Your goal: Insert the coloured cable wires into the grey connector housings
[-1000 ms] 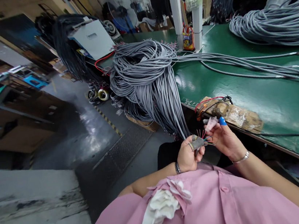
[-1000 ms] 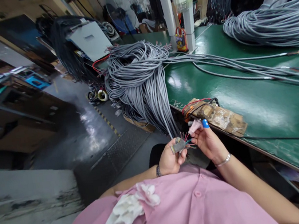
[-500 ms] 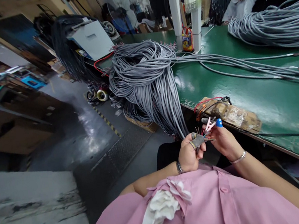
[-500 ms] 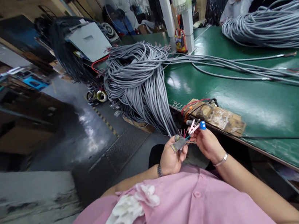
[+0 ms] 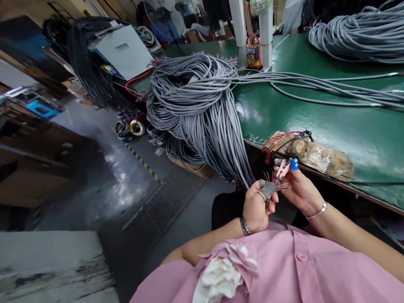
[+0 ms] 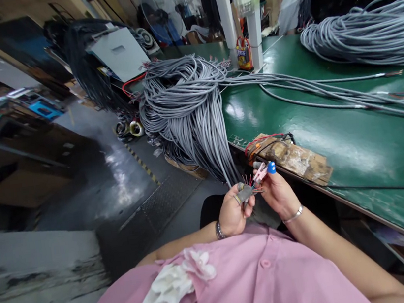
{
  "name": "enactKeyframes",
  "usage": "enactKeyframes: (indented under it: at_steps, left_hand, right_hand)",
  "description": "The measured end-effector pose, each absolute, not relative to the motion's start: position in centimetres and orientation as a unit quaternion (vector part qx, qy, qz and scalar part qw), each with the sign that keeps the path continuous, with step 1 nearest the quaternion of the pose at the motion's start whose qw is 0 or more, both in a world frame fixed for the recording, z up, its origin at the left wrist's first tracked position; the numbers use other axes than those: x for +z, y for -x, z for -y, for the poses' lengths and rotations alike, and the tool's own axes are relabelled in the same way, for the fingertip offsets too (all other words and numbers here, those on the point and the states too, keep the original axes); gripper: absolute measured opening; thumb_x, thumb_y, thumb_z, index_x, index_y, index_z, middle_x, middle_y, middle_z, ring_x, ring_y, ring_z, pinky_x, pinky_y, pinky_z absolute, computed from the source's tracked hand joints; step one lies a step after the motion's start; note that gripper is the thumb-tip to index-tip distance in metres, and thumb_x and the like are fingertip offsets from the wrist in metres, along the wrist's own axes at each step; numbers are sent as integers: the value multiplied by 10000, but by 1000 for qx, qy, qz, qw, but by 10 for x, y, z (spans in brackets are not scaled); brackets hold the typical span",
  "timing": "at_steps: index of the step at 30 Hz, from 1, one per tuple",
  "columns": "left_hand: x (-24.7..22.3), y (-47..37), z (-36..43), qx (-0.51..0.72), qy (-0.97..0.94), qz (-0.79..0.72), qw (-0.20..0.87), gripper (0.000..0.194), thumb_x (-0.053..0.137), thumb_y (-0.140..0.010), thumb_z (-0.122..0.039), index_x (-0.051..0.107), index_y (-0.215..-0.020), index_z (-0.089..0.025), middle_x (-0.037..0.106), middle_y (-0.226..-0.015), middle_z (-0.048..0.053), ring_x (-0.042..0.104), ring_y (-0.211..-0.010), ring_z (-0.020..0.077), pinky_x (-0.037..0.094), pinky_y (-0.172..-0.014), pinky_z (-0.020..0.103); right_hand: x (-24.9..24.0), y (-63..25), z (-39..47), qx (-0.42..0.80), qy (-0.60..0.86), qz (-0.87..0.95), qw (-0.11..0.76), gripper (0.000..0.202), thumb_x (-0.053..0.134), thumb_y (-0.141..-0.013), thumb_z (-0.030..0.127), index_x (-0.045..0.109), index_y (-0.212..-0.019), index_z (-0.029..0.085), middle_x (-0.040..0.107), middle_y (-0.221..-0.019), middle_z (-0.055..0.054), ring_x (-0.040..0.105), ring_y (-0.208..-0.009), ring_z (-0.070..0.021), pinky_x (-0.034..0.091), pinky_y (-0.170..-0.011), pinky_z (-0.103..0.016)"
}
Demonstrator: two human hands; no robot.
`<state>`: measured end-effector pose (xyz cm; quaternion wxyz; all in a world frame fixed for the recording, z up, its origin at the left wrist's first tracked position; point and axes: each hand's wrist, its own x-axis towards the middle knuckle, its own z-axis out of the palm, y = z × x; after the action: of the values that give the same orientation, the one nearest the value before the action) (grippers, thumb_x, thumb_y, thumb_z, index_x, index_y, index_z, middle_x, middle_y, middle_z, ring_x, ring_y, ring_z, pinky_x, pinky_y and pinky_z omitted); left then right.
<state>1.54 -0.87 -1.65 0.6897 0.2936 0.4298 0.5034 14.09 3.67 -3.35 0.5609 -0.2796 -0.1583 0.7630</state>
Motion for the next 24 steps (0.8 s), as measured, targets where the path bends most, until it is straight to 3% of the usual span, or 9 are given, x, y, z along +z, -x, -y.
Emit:
enactKeyframes:
  at_steps: [10,17,21,24]
  left_hand:
    - [-9,-7,17,519,-311,-418,678,275,637,-785,-365,484,-684,-160,576,-541,-27,371,-315,28,169,-308,170]
    - [-8,-2,16,533,-393,-449,600,261,664,-770,-389,540,-783,-160,601,-570,-24,464,-352,48,281,-329,154]
    - [-8,-2,13,529,-443,-466,554,273,652,-777,-409,551,-778,-155,589,-564,-19,484,-378,55,352,-365,162]
    - [-9,-4,11,524,-466,-476,531,277,640,-784,-417,547,-776,-156,584,-563,-16,490,-392,60,360,-376,166]
  right_hand:
    - [-32,-151,-32,789,252,192,527,483,501,-799,657,683,-869,215,682,-895,-42,589,-690,-134,489,-617,-265]
    - [-29,-151,-31,725,318,262,552,244,604,-841,422,683,-923,205,643,-790,-17,541,-645,-115,453,-585,-236]
    - [-37,-146,-29,630,368,306,612,367,520,-868,512,687,-820,188,646,-756,-34,536,-637,-127,444,-602,-258]
    - [-37,-143,-31,654,351,287,605,418,535,-826,579,684,-805,189,670,-795,-47,556,-654,-144,452,-611,-277]
